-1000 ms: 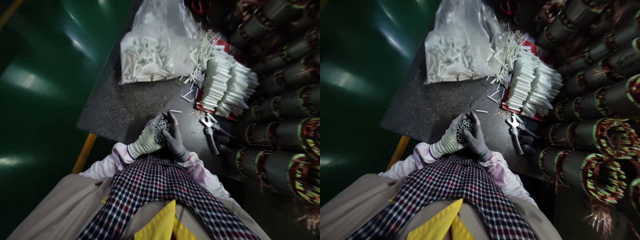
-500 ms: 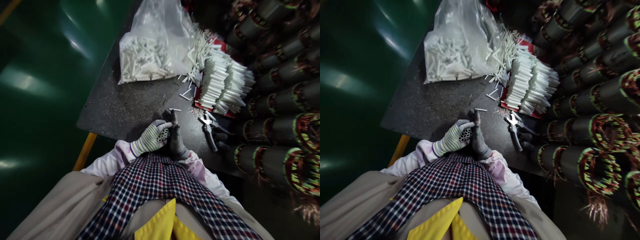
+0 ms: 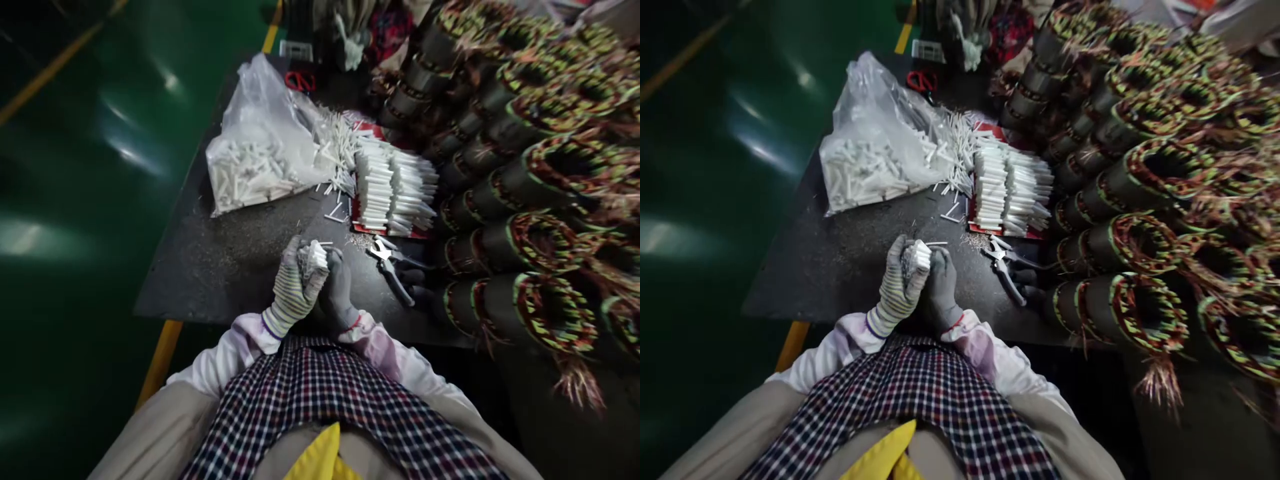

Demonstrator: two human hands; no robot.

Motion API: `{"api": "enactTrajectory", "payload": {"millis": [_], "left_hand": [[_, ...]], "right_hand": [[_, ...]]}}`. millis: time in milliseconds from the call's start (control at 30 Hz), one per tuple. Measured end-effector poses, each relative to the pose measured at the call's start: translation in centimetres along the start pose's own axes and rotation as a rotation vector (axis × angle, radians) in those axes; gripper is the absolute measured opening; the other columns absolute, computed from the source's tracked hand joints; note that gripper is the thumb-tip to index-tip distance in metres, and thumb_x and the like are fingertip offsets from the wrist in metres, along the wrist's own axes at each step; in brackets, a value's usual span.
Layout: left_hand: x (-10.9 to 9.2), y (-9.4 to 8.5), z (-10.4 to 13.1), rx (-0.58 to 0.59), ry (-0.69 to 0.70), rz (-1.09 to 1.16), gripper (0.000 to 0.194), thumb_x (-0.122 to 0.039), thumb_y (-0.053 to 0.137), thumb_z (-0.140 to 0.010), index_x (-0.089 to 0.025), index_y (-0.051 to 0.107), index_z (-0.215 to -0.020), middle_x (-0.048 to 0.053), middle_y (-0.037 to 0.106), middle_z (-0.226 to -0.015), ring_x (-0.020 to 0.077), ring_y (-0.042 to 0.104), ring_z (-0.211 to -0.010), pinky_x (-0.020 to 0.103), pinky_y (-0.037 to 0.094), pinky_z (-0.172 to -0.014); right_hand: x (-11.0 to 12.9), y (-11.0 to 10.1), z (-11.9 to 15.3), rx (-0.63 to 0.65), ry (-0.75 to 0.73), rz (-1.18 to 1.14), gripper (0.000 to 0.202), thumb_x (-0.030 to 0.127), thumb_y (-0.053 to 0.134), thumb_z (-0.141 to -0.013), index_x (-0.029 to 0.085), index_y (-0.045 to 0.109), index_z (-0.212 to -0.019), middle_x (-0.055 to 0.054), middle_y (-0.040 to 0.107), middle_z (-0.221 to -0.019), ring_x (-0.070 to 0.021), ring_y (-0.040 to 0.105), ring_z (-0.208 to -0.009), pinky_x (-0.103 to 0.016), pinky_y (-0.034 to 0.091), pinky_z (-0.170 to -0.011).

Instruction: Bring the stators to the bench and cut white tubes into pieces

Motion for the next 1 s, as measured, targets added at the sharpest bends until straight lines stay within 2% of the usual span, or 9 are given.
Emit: {"api": "enactTrajectory", "payload": {"millis": [133, 300, 467, 567, 633, 767, 867, 933, 1000], "left_hand": [[2.8, 1.3, -1.5, 0.101, -0.389, 0.294, 0.068, -0.051, 0.067, -0.087, -0.021, 0.044, -0.142, 0.015, 0.064, -0.129, 0.0286, 0.066, -0.113, 0.043, 0.054, -0.098], [4.1, 0.7, -7.0, -0.145, -0.573, 0.455, 0.020, -0.033, 0.072, -0.080, -0.018, 0.069, -0.094, 0.008, 0.072, -0.101, 0.0255, 0.067, -0.103, 0.038, 0.052, -0.097], [6.5, -0.5, -12.0, -0.274, -0.719, 0.535, 0.011, -0.027, 0.071, -0.069, -0.017, 0.064, -0.070, 0.001, 0.066, -0.071, 0.0164, 0.064, -0.067, 0.034, 0.054, -0.075], [8.0, -1.6, -13.5, -0.297, -0.720, 0.603, 0.012, -0.029, 0.069, -0.069, -0.018, 0.068, -0.072, 0.002, 0.069, -0.072, 0.0177, 0.067, -0.071, 0.033, 0.055, -0.073], [8.6, -2.5, -14.4, -0.283, -0.641, 0.595, 0.015, -0.032, 0.069, -0.071, -0.018, 0.071, -0.074, 0.003, 0.072, -0.076, 0.0183, 0.068, -0.077, 0.032, 0.056, -0.077], [10.0, -4.2, -16.5, -0.321, -0.537, 0.477, 0.015, -0.033, 0.069, -0.070, -0.018, 0.073, -0.073, 0.001, 0.072, -0.076, 0.0164, 0.067, -0.076, 0.029, 0.054, -0.078], [10.9, -4.8, -17.9, -0.359, -0.502, 0.424, 0.017, -0.034, 0.067, -0.071, -0.018, 0.072, -0.073, 0.002, 0.072, -0.076, 0.0166, 0.067, -0.073, 0.030, 0.055, -0.077], [11.0, -4.9, -18.2, -0.378, -0.494, 0.410, 0.018, -0.035, 0.067, -0.072, -0.018, 0.072, -0.074, 0.003, 0.073, -0.078, 0.0181, 0.068, -0.076, 0.032, 0.055, -0.080], [10.9, -4.9, -18.2, -0.358, -0.501, 0.401, 0.017, -0.035, 0.065, -0.074, -0.019, 0.071, -0.077, 0.004, 0.073, -0.082, 0.0196, 0.068, -0.080, 0.034, 0.055, -0.083]], "right_hand": [[1.0, -0.6, -1.4, -0.019, -0.192, 0.129, 0.034, 0.045, 0.044, -0.094, 0.019, 0.063, -0.103, -0.010, 0.071, -0.097, -0.0211, 0.067, -0.087, -0.036, 0.055, -0.081], [4.0, 1.0, -2.8, 0.200, -0.439, 0.372, 0.039, 0.040, 0.044, -0.096, 0.018, 0.061, -0.122, -0.015, 0.068, -0.120, -0.0230, 0.066, -0.106, -0.034, 0.052, -0.091], [4.2, 0.7, -13.7, 0.039, 0.010, 0.306, 0.042, 0.048, 0.040, -0.099, 0.019, 0.058, -0.122, -0.008, 0.072, -0.095, -0.0177, 0.068, -0.076, -0.030, 0.055, -0.071], [3.8, 1.6, -20.4, 0.024, 0.349, 0.207, 0.041, 0.046, 0.044, -0.098, 0.013, 0.061, -0.115, -0.007, 0.069, -0.079, -0.0152, 0.062, -0.057, -0.027, 0.051, -0.057], [4.2, 3.8, -23.1, 0.046, 0.382, 0.187, 0.033, 0.032, 0.053, -0.093, 0.011, 0.062, -0.116, -0.006, 0.069, -0.080, -0.0148, 0.063, -0.060, -0.027, 0.052, -0.060], [6.7, 10.2, -24.0, 0.029, 0.033, 0.369, 0.038, 0.018, 0.052, -0.088, 0.015, 0.061, -0.125, -0.007, 0.071, -0.100, -0.0181, 0.067, -0.087, -0.031, 0.054, -0.083], [8.0, 14.3, -22.4, 0.205, -0.311, 0.447, 0.038, 0.020, 0.047, -0.094, 0.019, 0.061, -0.129, -0.007, 0.069, -0.117, -0.0187, 0.065, -0.103, -0.031, 0.050, -0.094], [8.1, 14.6, -21.6, 0.285, -0.419, 0.454, 0.038, 0.024, 0.043, -0.098, 0.020, 0.058, -0.133, -0.007, 0.068, -0.121, -0.0171, 0.064, -0.107, -0.028, 0.049, -0.095], [7.4, 12.4, -21.9, 0.187, -0.351, 0.548, 0.042, 0.029, 0.034, -0.103, 0.018, 0.054, -0.138, -0.010, 0.067, -0.124, -0.0181, 0.063, -0.110, -0.028, 0.048, -0.095]]}}
Point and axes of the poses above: each hand's wrist, its own z-axis away from the middle knuckle, its own y-axis out of the palm, x = y × z, the point moved 4 cm from there along -z, towards the middle knuckle
